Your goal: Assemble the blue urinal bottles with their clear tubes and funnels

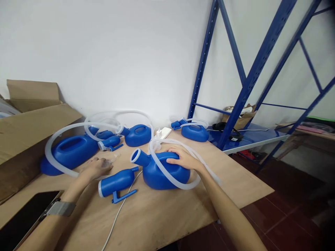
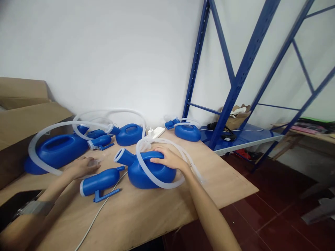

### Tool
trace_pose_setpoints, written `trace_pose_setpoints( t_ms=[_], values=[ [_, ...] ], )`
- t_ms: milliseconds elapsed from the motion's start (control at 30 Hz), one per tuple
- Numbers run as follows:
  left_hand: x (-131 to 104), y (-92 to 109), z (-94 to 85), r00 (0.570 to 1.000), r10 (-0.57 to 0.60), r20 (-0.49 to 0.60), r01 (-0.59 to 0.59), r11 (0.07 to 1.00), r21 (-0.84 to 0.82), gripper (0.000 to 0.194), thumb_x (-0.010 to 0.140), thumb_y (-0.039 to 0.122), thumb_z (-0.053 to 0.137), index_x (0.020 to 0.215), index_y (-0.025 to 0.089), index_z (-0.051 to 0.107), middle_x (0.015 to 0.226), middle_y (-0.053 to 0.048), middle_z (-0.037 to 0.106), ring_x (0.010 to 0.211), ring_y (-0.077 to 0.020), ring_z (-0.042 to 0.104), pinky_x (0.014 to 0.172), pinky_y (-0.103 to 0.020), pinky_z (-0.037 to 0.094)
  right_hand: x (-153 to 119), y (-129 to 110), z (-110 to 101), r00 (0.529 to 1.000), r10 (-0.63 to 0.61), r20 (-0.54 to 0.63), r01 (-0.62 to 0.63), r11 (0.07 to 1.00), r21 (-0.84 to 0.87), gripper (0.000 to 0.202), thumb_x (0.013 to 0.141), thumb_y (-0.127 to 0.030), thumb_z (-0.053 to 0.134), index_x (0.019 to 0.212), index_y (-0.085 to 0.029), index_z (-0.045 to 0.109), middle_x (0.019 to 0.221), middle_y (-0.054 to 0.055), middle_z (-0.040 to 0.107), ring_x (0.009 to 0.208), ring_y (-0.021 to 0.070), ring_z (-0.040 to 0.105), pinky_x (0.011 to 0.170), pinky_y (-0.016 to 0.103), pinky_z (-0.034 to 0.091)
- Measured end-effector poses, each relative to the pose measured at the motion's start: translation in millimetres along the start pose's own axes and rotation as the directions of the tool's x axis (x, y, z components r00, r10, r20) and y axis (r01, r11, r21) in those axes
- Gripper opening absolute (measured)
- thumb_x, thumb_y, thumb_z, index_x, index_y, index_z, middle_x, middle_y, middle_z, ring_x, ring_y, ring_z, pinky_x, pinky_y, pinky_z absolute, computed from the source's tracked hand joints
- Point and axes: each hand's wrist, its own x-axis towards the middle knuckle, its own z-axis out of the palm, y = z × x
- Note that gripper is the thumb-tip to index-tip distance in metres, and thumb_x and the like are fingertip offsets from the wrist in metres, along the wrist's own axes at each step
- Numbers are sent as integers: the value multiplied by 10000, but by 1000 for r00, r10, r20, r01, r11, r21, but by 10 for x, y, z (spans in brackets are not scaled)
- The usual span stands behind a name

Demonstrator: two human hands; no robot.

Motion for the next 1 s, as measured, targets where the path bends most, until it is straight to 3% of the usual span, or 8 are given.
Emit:
trace_pose_setpoints(
  t_ms=[133, 233, 333, 400, 533, 667, 867, 1000],
  values=[
    [-60, -65, 54, 996, -27, -87, 25, 999, -25, 378, 635, 460, 670, 934, 230, 674, 986, -202, 767, 979, -475, 720, 747, -456, 510, -49, -288, -160, 979, 3, -204, 3, 1000, 29, 604, 895, -469, 785, 1424, -262, 579, 1412, 98, 671, 1329, 290, 634, 1156, 487, 487],
    [-80, -24, -1, 988, -33, -149, 18, 995, -100, 331, 650, 458, 654, 915, 261, 639, 908, -131, 761, 926, -421, 724, 701, -394, 479, -63, -833, 2, 897, -114, -426, 129, 992, 6, 331, 1034, -365, 619, 1343, -250, 592, 1257, 74, 725, 1191, 215, 691, 1102, 403, 522],
    [-125, 70, -61, 981, -43, -188, 1, 976, -217, 327, 652, 518, 677, 842, 278, 562, 823, -52, 747, 851, -344, 727, 686, -349, 476, -37, -1331, 522, 916, -386, -108, 377, 921, -99, 242, 1046, -337, 609, 1262, -232, 635, 1151, 51, 761, 1073, 186, 718, 1000, 323, 565],
    [-176, 138, -86, 976, -61, -209, -5, 953, -302, 351, 686, 553, 670, 834, 277, 509, 854, -27, 764, 800, -300, 731, 686, -338, 493, 11, -1453, 960, 880, -449, 156, 475, 831, -290, 441, 1000, -383, 680, 1398, -215, 589, 1248, 106, 732, 1179, 273, 678, 1065, 433, 542],
    [-265, 219, -95, 975, -75, -210, -31, 886, -463, 403, 748, 599, 656, 901, 270, 482, 907, -24, 795, 726, -259, 750, 689, -335, 530, 165, -1198, 1600, 926, -334, 176, 376, 779, -501, 682, 987, -382, 696, 1603, -266, 425, 1611, 220, 469, 1500, 429, 421, 1194, 664, 369],
    [-268, 217, -76, 984, -51, -173, -60, 811, -582, 474, 749, 657, 694, 953, 242, 590, 894, -54, 795, 802, -286, 768, 767, -366, 555, 306, -873, 1707, 962, -215, 168, 264, 890, -373, 811, 905, -544, 762, 1609, -280, 456, 1555, 249, 500, 1392, 500, 512, 1108, 734, 406],
    [-290, 313, -87, 998, 9, -68, -58, 635, -770, 693, 839, 792, 513, 1024, 159, 726, 1065, -160, 807, 993, -339, 766, 853, -415, 593, 412, -871, 1507, 997, -80, 15, 80, 997, 11, 777, 904, -450, 744, 1601, -239, 471, 1574, 179, 537, 1433, 392, 530, 1184, 597, 420],
    [-423, 488, -144, 992, 89, -94, -127, 535, -835, 733, 887, 788, 465, 1100, 155, 767, 1221, -172, 790, 1158, -378, 723, 997, -470, 561, 440, -880, 1516, 996, 51, -78, 0, 835, 550, 567, 977, -542, 639, 1471, -264, 624, 1496, 84, 646, 1420, 305, 568, 1235, 480, 393]
  ],
)
